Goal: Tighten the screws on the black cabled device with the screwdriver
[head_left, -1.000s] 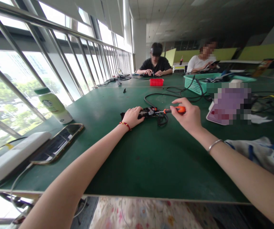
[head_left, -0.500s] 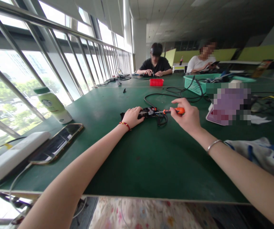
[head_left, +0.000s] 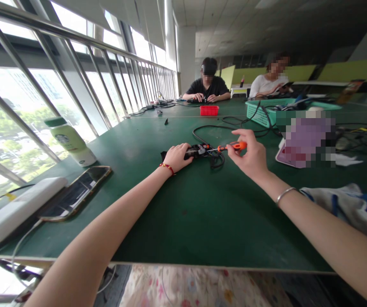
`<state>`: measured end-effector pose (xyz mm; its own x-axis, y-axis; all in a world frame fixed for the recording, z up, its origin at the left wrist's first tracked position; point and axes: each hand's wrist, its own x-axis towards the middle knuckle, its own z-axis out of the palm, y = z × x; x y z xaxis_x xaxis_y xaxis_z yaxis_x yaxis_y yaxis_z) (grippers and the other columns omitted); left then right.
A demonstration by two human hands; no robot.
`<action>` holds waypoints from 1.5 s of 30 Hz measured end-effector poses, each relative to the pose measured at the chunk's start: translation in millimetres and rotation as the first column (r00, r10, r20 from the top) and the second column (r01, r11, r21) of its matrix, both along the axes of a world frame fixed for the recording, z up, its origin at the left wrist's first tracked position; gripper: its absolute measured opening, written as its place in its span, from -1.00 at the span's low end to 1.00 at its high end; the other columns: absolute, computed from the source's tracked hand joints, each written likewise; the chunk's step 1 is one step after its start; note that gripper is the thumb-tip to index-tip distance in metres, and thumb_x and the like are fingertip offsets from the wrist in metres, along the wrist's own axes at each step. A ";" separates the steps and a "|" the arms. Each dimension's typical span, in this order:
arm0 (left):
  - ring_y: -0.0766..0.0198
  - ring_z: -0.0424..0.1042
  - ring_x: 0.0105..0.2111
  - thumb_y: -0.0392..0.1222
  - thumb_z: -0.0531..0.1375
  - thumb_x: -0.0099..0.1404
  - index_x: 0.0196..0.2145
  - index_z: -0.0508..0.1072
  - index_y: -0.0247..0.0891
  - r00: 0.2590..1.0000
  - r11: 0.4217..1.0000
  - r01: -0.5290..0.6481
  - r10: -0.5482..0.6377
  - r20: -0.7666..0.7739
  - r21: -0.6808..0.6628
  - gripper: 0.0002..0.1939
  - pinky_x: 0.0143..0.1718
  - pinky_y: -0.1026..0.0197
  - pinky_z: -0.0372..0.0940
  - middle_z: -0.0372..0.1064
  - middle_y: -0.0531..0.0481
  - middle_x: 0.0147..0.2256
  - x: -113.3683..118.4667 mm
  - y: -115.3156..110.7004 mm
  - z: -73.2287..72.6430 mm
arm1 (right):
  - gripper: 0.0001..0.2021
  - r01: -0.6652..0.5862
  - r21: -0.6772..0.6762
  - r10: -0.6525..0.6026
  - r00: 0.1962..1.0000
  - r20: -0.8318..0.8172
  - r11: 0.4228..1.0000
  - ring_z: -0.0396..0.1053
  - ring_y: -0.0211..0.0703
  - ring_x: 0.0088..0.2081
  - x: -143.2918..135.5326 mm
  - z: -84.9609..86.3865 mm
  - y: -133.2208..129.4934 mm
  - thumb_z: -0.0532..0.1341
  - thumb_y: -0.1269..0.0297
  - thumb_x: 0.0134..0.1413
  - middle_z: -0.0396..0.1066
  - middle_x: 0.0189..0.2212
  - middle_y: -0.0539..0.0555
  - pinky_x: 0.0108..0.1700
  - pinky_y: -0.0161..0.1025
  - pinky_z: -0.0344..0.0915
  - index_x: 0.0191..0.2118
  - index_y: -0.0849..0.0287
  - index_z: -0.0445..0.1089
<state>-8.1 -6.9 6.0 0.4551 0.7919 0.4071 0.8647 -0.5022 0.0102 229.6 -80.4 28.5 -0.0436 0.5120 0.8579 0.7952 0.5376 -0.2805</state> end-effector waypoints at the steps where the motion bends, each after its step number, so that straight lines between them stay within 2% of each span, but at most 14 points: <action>1: 0.06 0.42 -0.10 -0.04 0.10 0.23 -0.05 0.31 -0.24 1.000 1.000 0.001 -0.001 -0.002 0.001 -0.63 -0.07 0.08 0.24 0.41 -0.10 -0.07 0.0 0.0 0.1 | -0.66 -0.021 0.022 0.021 1.000 0.004 1.000 0.37 -0.16 -0.45 -0.2 0.2 -0.3 0.16 0.23 -0.01 0.42 -0.43 0.00 -0.34 -0.24 0.28 -0.06 0.10 0.26; 4: 0.06 0.42 -0.10 -0.04 0.10 0.23 -0.04 0.31 -0.25 1.000 1.000 -0.005 0.005 -0.007 -0.005 -0.63 -0.07 0.07 0.24 0.42 -0.10 -0.07 -0.2 0.3 -0.3 | -0.64 -0.061 0.055 0.059 0.998 0.022 0.997 0.39 -0.16 -0.41 -1.1 0.3 -1.1 0.15 0.28 -0.03 0.45 -0.34 0.05 -0.29 -0.24 0.29 -0.04 0.11 0.25; 7: 0.07 0.41 -0.09 -0.04 0.09 0.24 -0.04 0.31 -0.23 1.000 1.000 -0.006 0.006 -0.005 -0.009 -0.64 -0.06 0.08 0.23 0.41 -0.10 -0.07 -0.3 0.6 -0.9 | -0.82 -0.017 -0.004 0.017 0.999 0.038 1.000 0.34 -0.20 -0.52 -1.1 0.3 -1.2 0.14 0.20 0.04 0.42 -0.50 0.01 -0.41 -0.28 0.22 -0.23 0.12 0.36; 9: 0.07 0.41 -0.08 -0.04 0.10 0.24 -0.04 0.30 -0.23 1.000 1.000 -0.008 0.008 -0.003 -0.011 -0.64 -0.05 0.09 0.22 0.41 -0.10 -0.06 -0.2 0.6 -0.9 | -0.77 0.034 -0.044 -0.032 0.998 0.046 0.998 0.28 -0.23 -0.59 -0.4 0.9 -1.0 0.09 0.11 0.11 0.35 -0.62 -0.01 -0.49 -0.30 0.12 -0.39 0.11 0.38; 11: 0.08 0.41 -0.08 -0.04 0.10 0.24 -0.04 0.31 -0.23 1.000 1.000 -0.013 0.013 -0.003 -0.013 -0.64 -0.05 0.09 0.22 0.41 -0.09 -0.06 0.0 0.4 -0.7 | -0.69 0.067 -0.058 -0.065 0.997 0.043 0.996 0.24 -0.25 -0.62 0.4 1.8 -0.6 0.05 0.07 0.15 0.29 -0.69 -0.03 -0.52 -0.31 0.05 -0.45 0.12 0.39; 15: 0.07 0.42 -0.09 -0.05 0.11 0.23 -0.04 0.31 -0.24 1.000 1.000 -0.009 0.009 -0.004 -0.004 -0.64 -0.07 0.09 0.23 0.42 -0.09 -0.07 0.0 0.3 -0.6 | -0.78 0.044 -0.034 -0.043 0.999 0.013 0.998 0.27 -0.24 -0.59 0.9 2.0 0.0 0.09 0.16 0.09 0.33 -0.62 -0.04 -0.49 -0.31 0.12 -0.28 0.14 0.41; 19: 0.06 0.42 -0.11 -0.04 0.11 0.23 -0.04 0.31 -0.25 1.000 1.000 -0.005 0.005 -0.007 0.004 -0.63 -0.08 0.08 0.24 0.42 -0.09 -0.09 -0.4 1.0 -1.1 | -0.65 -0.046 0.069 0.045 0.999 0.015 0.997 0.36 -0.20 -0.46 0.4 -0.7 0.5 0.14 0.31 -0.05 0.42 -0.42 0.01 -0.36 -0.28 0.26 -0.06 0.16 0.29; 21: 0.06 0.42 -0.11 -0.04 0.12 0.23 -0.04 0.32 -0.25 1.000 1.000 -0.004 0.004 -0.006 0.006 -0.63 -0.08 0.08 0.24 0.42 -0.09 -0.09 -0.4 1.3 -1.3 | -0.64 -0.068 0.100 0.065 0.997 0.033 0.993 0.37 -0.19 -0.43 0.3 -1.7 0.7 0.14 0.33 -0.06 0.43 -0.37 0.03 -0.34 -0.27 0.28 -0.06 0.15 0.26; 25: 0.07 0.42 -0.10 -0.04 0.11 0.23 -0.04 0.31 -0.25 1.000 1.000 -0.008 0.008 -0.006 0.002 -0.63 -0.07 0.09 0.24 0.42 -0.09 -0.08 -0.3 1.3 -1.4 | -0.77 -0.004 0.067 0.001 0.999 0.046 0.998 0.28 -0.24 -0.59 -0.2 -2.3 1.3 0.14 0.23 0.02 0.31 -0.60 -0.09 -0.47 -0.31 0.20 -0.16 0.12 0.30; 27: 0.07 0.42 -0.09 -0.04 0.11 0.23 -0.04 0.31 -0.24 1.000 1.000 -0.006 0.006 -0.005 -0.002 -0.63 -0.07 0.09 0.24 0.42 -0.09 -0.08 -0.4 1.4 -1.7 | -0.77 0.007 0.070 -0.010 0.999 0.047 0.998 0.25 -0.25 -0.62 -0.5 -2.8 2.0 0.15 0.20 0.03 0.27 -0.64 -0.12 -0.50 -0.31 0.18 -0.16 0.12 0.31; 34: 0.08 0.42 -0.10 -0.04 0.10 0.24 -0.05 0.31 -0.24 1.000 1.000 -0.006 0.006 -0.003 0.006 -0.64 -0.07 0.09 0.24 0.42 -0.09 -0.08 -0.8 1.8 -2.2 | -0.59 -0.087 0.180 0.075 0.995 0.069 0.980 0.40 -0.15 -0.37 -0.6 -4.8 3.7 0.16 0.30 -0.05 0.41 -0.36 0.03 -0.31 -0.24 0.32 0.00 0.12 0.22; 40: 0.06 0.42 -0.09 -0.04 0.11 0.23 -0.05 0.32 -0.26 1.000 1.000 0.007 -0.007 -0.001 0.012 -0.62 -0.08 0.08 0.25 0.42 -0.09 -0.08 -0.5 1.8 -2.1 | -0.83 -0.011 0.110 -0.001 0.994 0.111 0.994 0.25 -0.23 -0.60 -0.9 -4.9 2.4 0.15 0.21 0.05 0.21 -0.67 -0.12 -0.44 -0.29 0.23 -0.22 0.11 0.32; 42: 0.06 0.42 -0.10 -0.05 0.11 0.23 -0.05 0.32 -0.26 1.000 1.000 0.004 -0.004 -0.002 0.013 -0.62 -0.08 0.08 0.25 0.42 -0.09 -0.08 -0.2 1.7 -2.1 | -0.79 -0.011 0.131 -0.002 0.995 0.103 0.991 0.31 -0.21 -0.54 -0.6 -5.0 3.0 0.15 0.22 0.04 0.31 -0.58 -0.08 -0.40 -0.28 0.26 -0.17 0.11 0.32; 45: 0.06 0.42 -0.10 -0.05 0.12 0.22 -0.05 0.32 -0.26 1.000 1.000 -0.003 0.004 -0.005 0.009 -0.63 -0.08 0.08 0.25 0.42 -0.09 -0.08 -0.2 1.5 -2.0 | -0.65 -0.054 0.198 0.034 0.994 0.105 0.979 0.42 -0.15 -0.34 -0.5 -4.9 4.2 0.16 0.29 -0.01 0.44 -0.33 0.05 -0.27 -0.25 0.32 -0.04 0.13 0.27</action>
